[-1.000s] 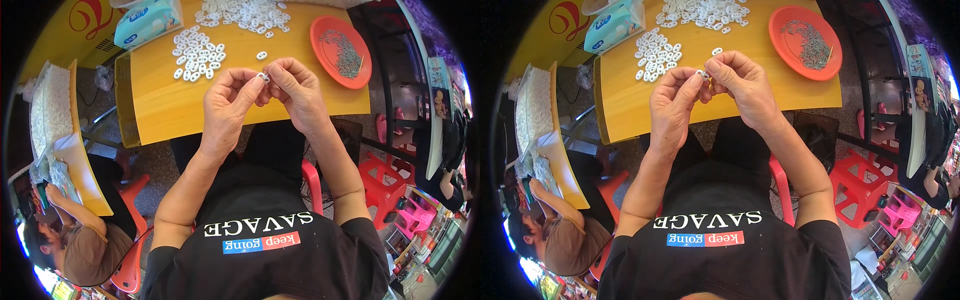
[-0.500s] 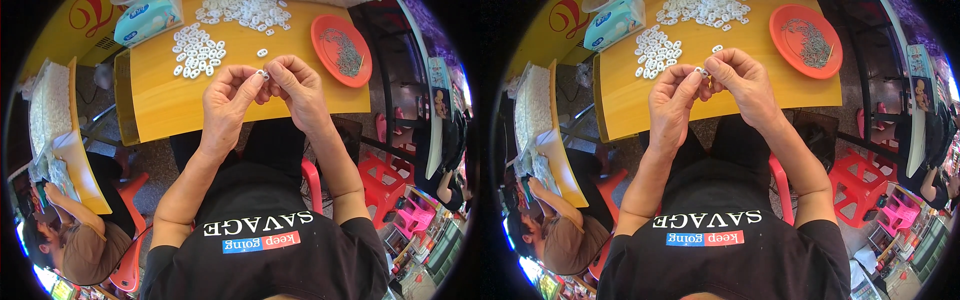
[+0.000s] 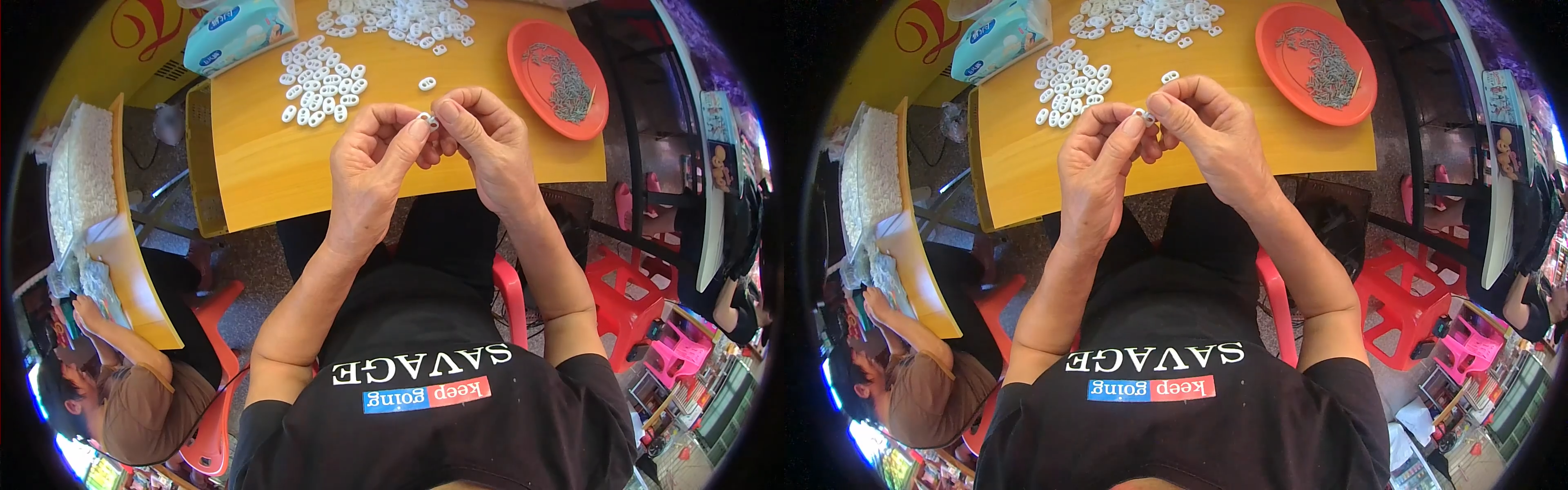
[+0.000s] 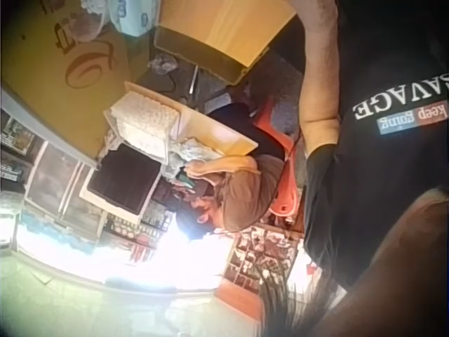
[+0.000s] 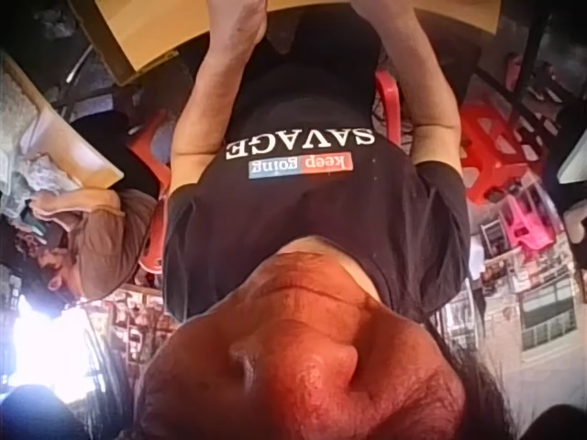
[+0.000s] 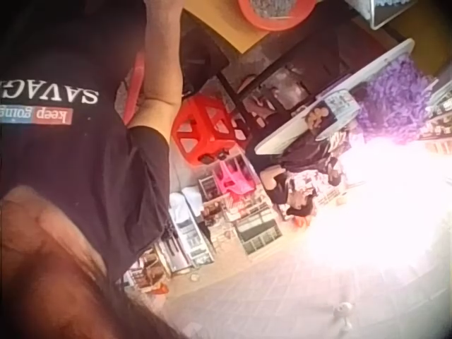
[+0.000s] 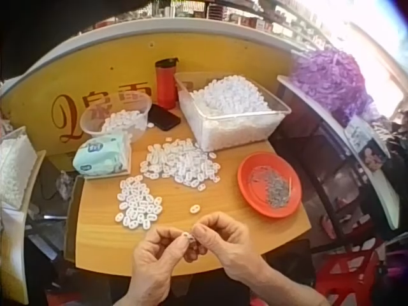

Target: Assembling small white plastic buckles with metal pins.

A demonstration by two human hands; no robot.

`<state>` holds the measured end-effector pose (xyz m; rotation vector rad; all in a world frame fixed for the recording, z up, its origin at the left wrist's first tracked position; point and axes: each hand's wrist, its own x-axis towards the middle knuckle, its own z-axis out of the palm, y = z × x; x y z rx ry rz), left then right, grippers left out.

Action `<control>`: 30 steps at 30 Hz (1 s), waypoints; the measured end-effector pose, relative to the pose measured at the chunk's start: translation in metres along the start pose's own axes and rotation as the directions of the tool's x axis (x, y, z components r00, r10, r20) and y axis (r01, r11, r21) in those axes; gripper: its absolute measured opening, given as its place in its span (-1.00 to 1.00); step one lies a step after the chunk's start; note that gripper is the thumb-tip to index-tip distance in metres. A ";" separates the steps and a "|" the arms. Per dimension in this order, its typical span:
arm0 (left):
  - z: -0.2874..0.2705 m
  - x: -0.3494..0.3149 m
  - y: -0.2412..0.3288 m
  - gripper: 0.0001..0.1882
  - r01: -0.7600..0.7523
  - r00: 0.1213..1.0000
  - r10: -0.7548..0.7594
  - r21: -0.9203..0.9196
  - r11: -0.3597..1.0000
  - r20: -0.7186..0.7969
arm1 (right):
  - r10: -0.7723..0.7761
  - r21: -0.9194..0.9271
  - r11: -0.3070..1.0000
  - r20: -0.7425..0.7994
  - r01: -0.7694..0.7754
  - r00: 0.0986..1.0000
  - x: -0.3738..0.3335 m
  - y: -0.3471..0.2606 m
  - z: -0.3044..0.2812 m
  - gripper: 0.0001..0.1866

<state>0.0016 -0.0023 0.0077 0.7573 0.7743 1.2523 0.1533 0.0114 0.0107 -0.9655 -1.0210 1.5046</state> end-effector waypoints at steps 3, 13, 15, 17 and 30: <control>0.000 0.000 0.000 -0.86 -0.006 1.000 0.006 0.015 1.000 0.002 | -0.006 -0.006 1.000 0.002 0.006 1.000 0.000 0.000 0.000 -0.78; 0.002 -0.001 -0.002 -0.86 -0.061 0.998 0.061 0.062 0.996 -0.004 | -0.099 -0.128 0.987 0.015 0.100 0.995 -0.001 -0.001 0.004 -0.81; 0.003 -0.001 -0.004 -0.86 -0.085 0.996 0.086 0.072 0.994 -0.019 | -0.148 -0.134 0.980 0.005 0.147 0.989 -0.002 0.000 0.007 -0.84; 0.005 -0.002 -0.007 -0.87 -0.108 0.993 0.111 0.082 0.991 -0.033 | -0.158 -0.114 0.981 -0.017 0.155 0.987 -0.001 0.005 0.012 -0.85; -0.017 0.015 -0.005 -0.84 0.032 0.999 -0.034 0.091 0.995 0.018 | -0.123 -0.196 0.973 0.002 0.121 0.992 0.010 0.008 -0.003 -0.81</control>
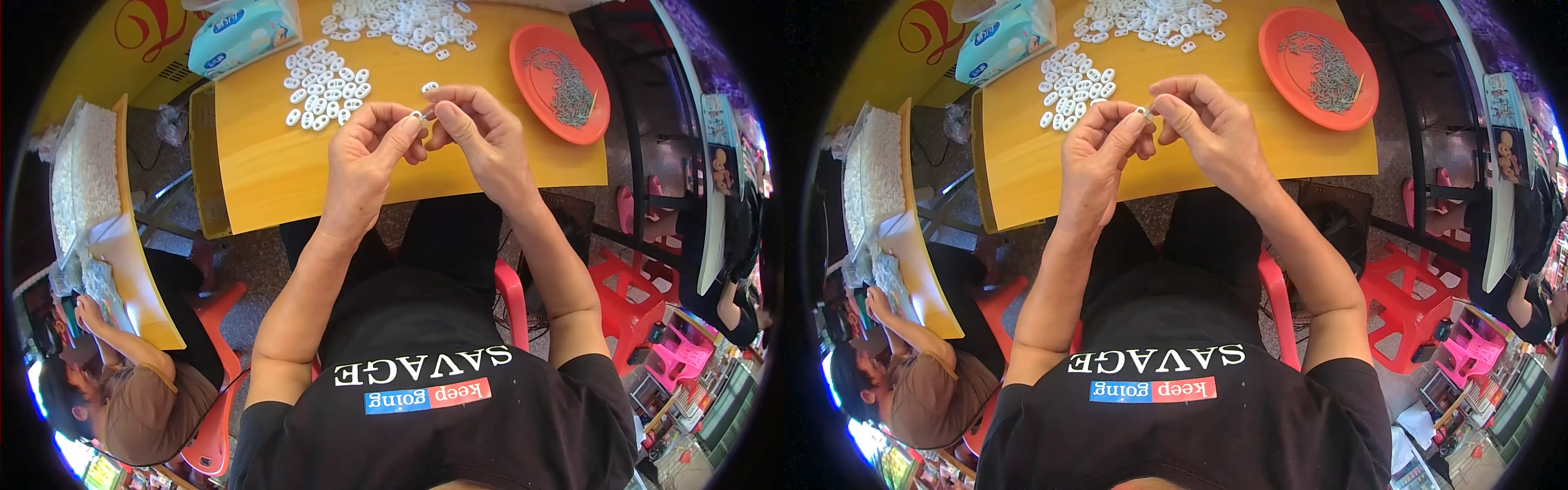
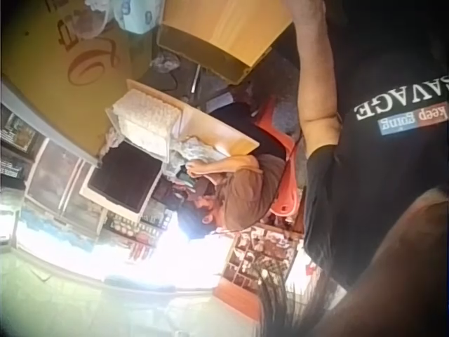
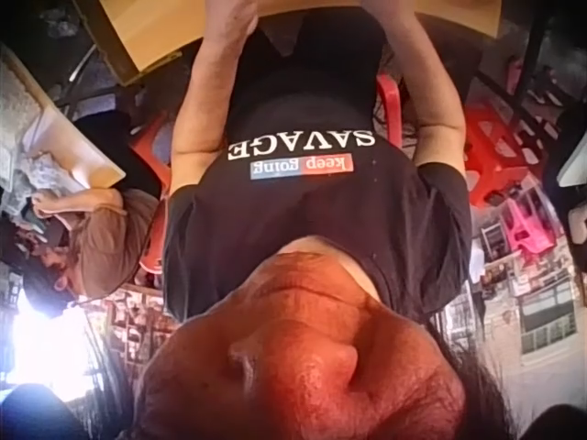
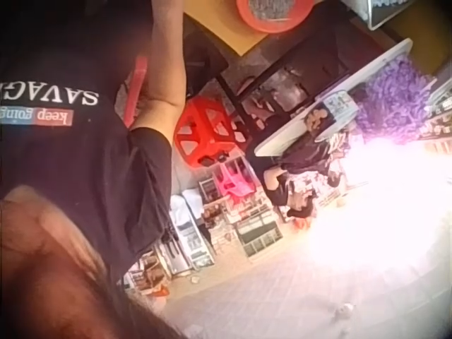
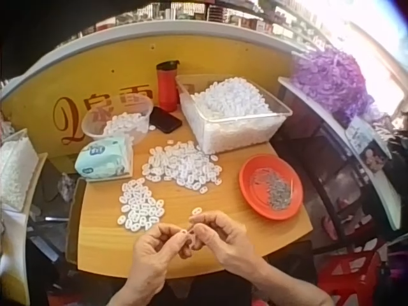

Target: Assembling small white plastic buckles with metal pins.

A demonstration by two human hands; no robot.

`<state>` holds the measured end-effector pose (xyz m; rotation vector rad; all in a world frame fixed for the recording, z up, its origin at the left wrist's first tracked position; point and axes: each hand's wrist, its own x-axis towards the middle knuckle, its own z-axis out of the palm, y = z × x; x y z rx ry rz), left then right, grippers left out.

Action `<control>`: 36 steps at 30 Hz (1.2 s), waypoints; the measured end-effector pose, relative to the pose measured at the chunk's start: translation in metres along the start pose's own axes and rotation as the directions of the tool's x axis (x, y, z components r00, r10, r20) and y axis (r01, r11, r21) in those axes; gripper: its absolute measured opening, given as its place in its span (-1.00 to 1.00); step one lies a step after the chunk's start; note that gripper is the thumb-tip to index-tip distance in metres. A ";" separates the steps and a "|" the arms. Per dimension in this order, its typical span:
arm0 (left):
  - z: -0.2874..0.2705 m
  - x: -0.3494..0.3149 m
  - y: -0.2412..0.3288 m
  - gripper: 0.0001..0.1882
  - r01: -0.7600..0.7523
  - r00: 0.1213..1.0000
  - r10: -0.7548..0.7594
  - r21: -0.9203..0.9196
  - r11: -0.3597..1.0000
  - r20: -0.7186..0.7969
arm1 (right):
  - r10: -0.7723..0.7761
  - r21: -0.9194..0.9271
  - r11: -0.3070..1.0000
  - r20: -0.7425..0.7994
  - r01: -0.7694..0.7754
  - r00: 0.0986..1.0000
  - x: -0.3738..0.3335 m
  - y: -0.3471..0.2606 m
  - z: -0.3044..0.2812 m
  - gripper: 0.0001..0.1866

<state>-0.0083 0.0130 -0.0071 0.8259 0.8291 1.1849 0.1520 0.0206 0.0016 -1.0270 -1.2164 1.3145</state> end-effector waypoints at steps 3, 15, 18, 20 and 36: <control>0.000 -0.001 0.001 -0.84 0.022 1.000 -0.022 -0.019 1.000 0.011 | -0.147 -0.264 0.951 0.074 0.162 0.986 0.003 -0.001 -0.008 -0.86; 0.007 -0.015 0.009 -0.87 -0.056 0.998 0.057 0.169 0.984 -0.003 | -0.267 -0.451 0.844 0.120 0.292 0.956 -0.007 -0.010 -0.004 -0.90; 0.007 -0.015 0.002 -0.87 -0.075 0.997 0.080 0.164 0.984 -0.022 | -0.202 -0.344 0.917 0.032 0.201 0.979 -0.012 0.000 0.003 -0.89; 0.003 -0.010 -0.001 -0.86 -0.058 0.997 0.065 0.178 0.982 -0.029 | -0.117 -0.304 0.946 -0.007 0.110 0.993 -0.012 0.010 0.004 -0.89; 0.003 -0.014 0.000 -0.87 0.019 0.999 -0.015 0.121 0.992 -0.037 | 0.112 -0.139 0.984 0.009 -0.110 0.994 -0.014 -0.002 0.002 -0.88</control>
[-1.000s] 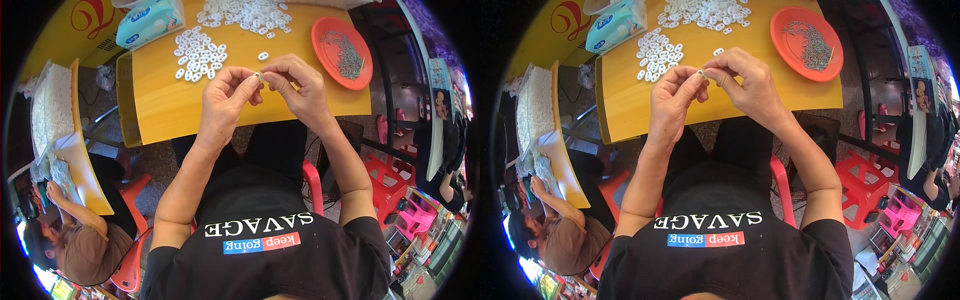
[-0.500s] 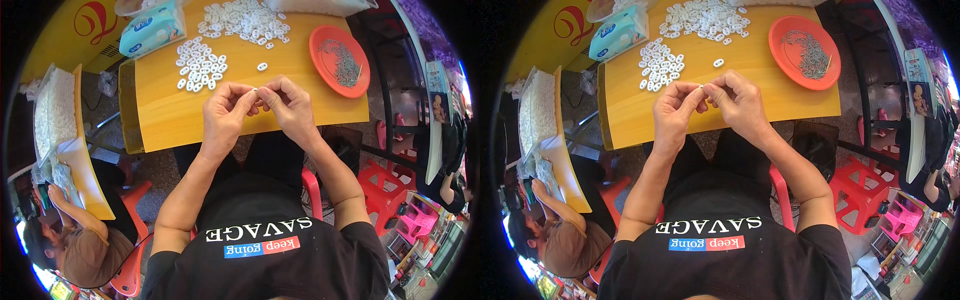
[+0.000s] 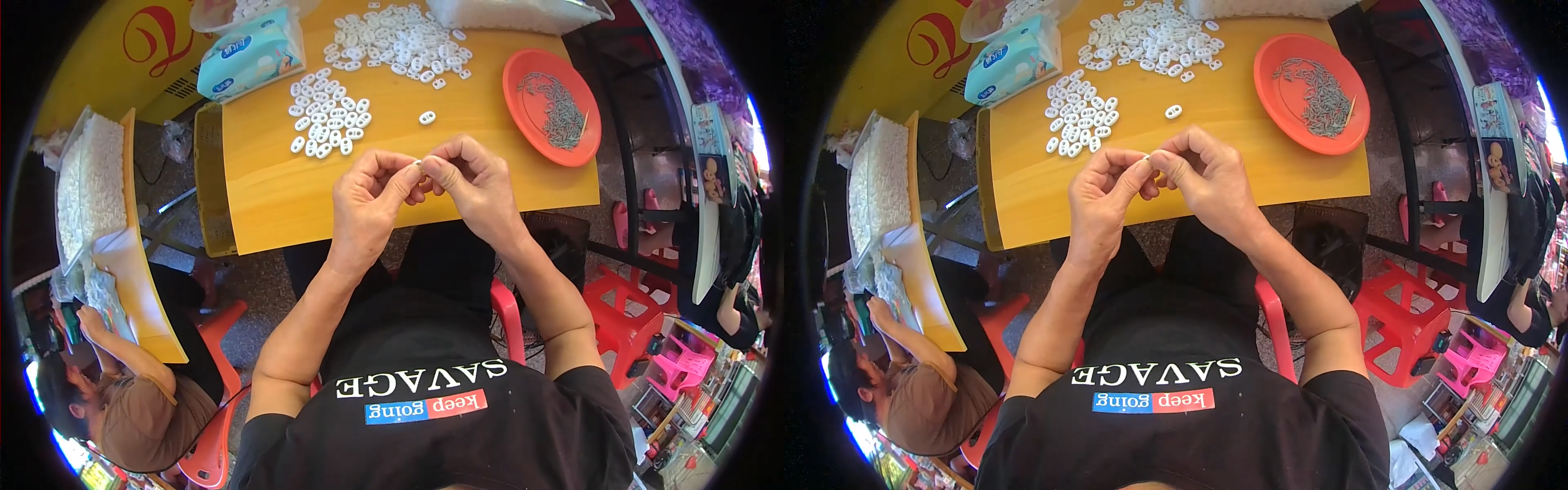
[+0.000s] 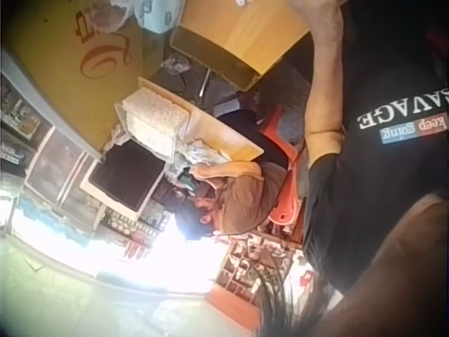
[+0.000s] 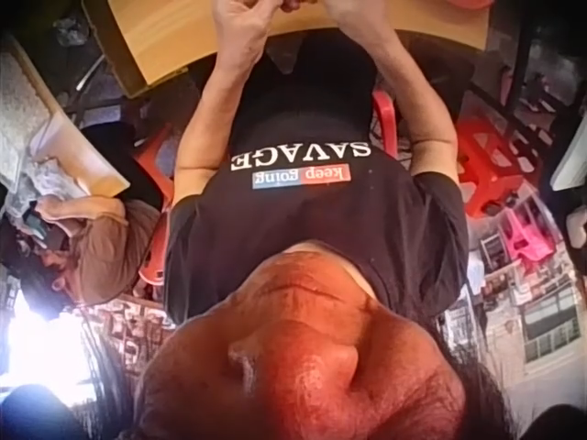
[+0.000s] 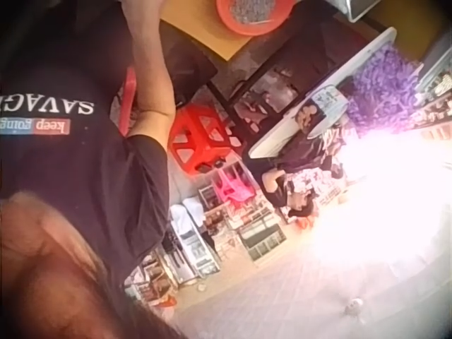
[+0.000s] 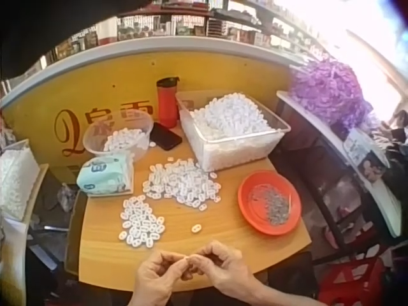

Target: Assembling small white plastic buckles with metal pins.

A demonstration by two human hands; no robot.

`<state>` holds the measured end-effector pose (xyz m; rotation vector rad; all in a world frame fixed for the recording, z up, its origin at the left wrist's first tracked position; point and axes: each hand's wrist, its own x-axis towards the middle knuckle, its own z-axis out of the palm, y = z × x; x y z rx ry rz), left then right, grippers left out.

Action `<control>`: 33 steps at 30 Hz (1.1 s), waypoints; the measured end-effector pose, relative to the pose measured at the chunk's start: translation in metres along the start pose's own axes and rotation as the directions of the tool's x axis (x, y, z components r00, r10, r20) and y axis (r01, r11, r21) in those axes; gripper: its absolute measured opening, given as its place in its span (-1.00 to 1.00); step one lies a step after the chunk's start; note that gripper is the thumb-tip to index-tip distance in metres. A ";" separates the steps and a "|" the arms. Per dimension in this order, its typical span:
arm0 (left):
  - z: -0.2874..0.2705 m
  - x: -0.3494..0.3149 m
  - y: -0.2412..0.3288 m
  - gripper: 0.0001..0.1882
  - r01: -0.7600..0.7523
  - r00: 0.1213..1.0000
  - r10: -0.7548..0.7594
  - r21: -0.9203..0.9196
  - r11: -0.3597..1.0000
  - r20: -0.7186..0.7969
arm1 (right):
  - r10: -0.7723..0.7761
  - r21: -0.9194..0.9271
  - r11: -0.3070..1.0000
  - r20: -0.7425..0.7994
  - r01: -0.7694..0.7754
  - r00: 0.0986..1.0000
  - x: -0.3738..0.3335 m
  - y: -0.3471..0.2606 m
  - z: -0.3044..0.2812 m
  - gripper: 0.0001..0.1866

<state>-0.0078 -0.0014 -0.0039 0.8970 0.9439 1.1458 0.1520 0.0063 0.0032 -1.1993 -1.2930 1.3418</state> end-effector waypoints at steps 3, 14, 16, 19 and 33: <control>-0.001 0.001 -0.006 -0.89 -0.016 1.000 0.016 -0.015 1.000 -0.026 | 0.028 0.081 0.996 -0.012 -0.027 1.000 0.006 0.014 0.004 -0.83; -0.024 0.009 -0.014 -0.88 -0.002 0.997 -0.002 -0.057 0.998 -0.073 | -0.237 -0.503 0.843 -0.032 0.189 0.971 0.043 0.020 -0.024 -0.78; -0.026 0.009 -0.013 -0.87 0.005 0.996 -0.010 -0.067 0.998 -0.086 | -0.373 -0.750 0.620 -0.020 0.232 0.928 0.054 0.022 -0.027 -0.73; -0.024 0.011 -0.015 -0.87 0.000 0.997 -0.005 -0.067 0.998 -0.078 | -0.350 -0.888 0.438 -0.027 0.138 0.936 0.062 0.023 -0.021 -0.72; -0.014 0.012 -0.010 -0.88 -0.035 0.996 0.029 -0.063 0.997 -0.081 | -0.287 -0.397 0.877 0.018 0.271 0.958 0.041 0.025 -0.011 -0.81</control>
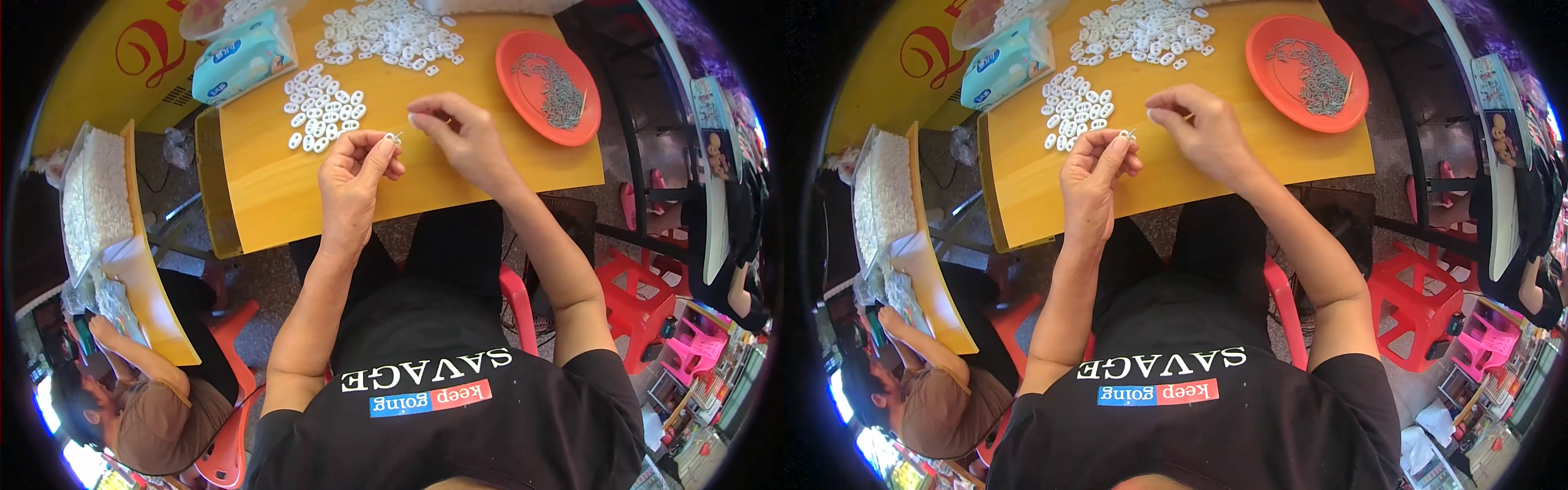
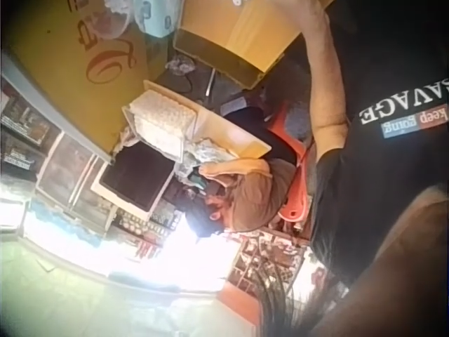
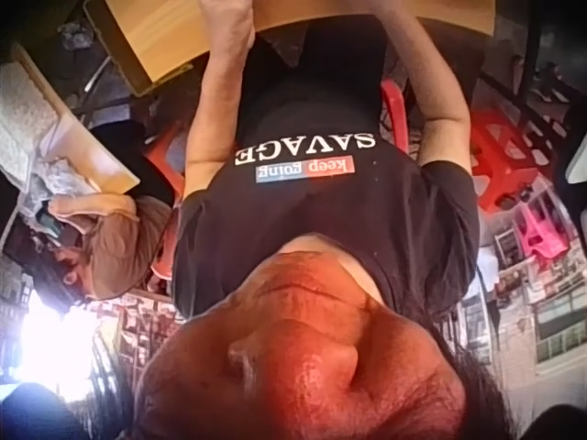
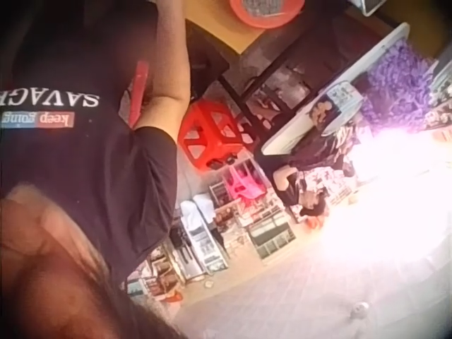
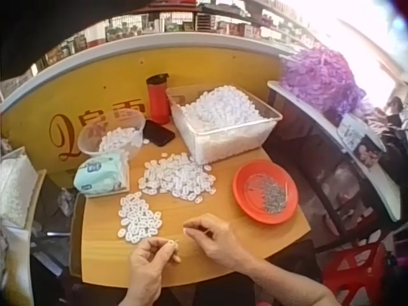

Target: Assembling small white plastic buckles with metal pins.

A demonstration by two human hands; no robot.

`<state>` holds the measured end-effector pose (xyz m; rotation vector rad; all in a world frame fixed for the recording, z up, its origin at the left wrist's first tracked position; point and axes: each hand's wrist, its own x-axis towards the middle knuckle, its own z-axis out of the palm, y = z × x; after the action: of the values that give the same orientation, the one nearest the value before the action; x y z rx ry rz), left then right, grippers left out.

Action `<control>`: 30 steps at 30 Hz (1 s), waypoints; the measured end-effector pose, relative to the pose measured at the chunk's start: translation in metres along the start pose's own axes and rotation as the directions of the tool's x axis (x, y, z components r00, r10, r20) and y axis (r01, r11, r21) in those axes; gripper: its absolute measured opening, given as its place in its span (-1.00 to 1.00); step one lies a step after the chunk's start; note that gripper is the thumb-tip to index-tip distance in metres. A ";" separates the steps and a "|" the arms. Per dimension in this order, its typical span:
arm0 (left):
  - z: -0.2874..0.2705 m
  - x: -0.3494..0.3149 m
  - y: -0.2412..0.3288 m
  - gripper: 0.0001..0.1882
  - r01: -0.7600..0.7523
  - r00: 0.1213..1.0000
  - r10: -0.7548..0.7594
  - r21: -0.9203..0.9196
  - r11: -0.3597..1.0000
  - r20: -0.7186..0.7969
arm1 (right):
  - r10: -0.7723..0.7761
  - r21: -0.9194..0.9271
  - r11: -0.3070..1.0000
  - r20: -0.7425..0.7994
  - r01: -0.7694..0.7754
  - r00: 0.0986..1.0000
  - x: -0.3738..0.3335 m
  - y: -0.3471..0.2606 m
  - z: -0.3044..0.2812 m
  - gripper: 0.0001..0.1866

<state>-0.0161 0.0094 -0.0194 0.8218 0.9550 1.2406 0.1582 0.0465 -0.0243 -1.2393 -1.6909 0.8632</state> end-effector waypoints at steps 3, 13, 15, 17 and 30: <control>0.005 -0.002 0.007 -0.87 0.015 1.000 -0.015 -0.037 0.999 0.010 | 0.262 0.472 0.829 0.145 -0.299 0.954 -0.005 -0.013 -0.009 -0.74; 0.017 -0.006 0.022 -0.86 0.052 0.998 -0.047 -0.109 0.993 0.049 | 0.291 0.704 0.622 0.198 -0.342 0.936 -0.013 -0.032 -0.010 -0.72; 0.017 -0.006 0.023 -0.86 0.050 0.998 -0.045 -0.108 0.993 0.045 | 0.287 0.703 0.624 0.200 -0.341 0.937 -0.013 -0.032 -0.010 -0.72; 0.017 -0.007 0.023 -0.86 0.047 0.998 -0.043 -0.105 0.993 0.038 | 0.291 0.705 0.621 0.201 -0.344 0.936 -0.013 -0.034 -0.010 -0.73; 0.020 -0.006 0.021 -0.87 0.005 1.000 -0.005 0.003 1.000 0.002 | 0.038 0.230 0.973 -0.075 -0.020 0.996 -0.017 -0.040 0.002 -0.84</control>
<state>-0.0064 0.0064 0.0086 0.8231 0.9570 1.2338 0.1433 0.0187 0.0065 -1.1279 -1.4683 0.9844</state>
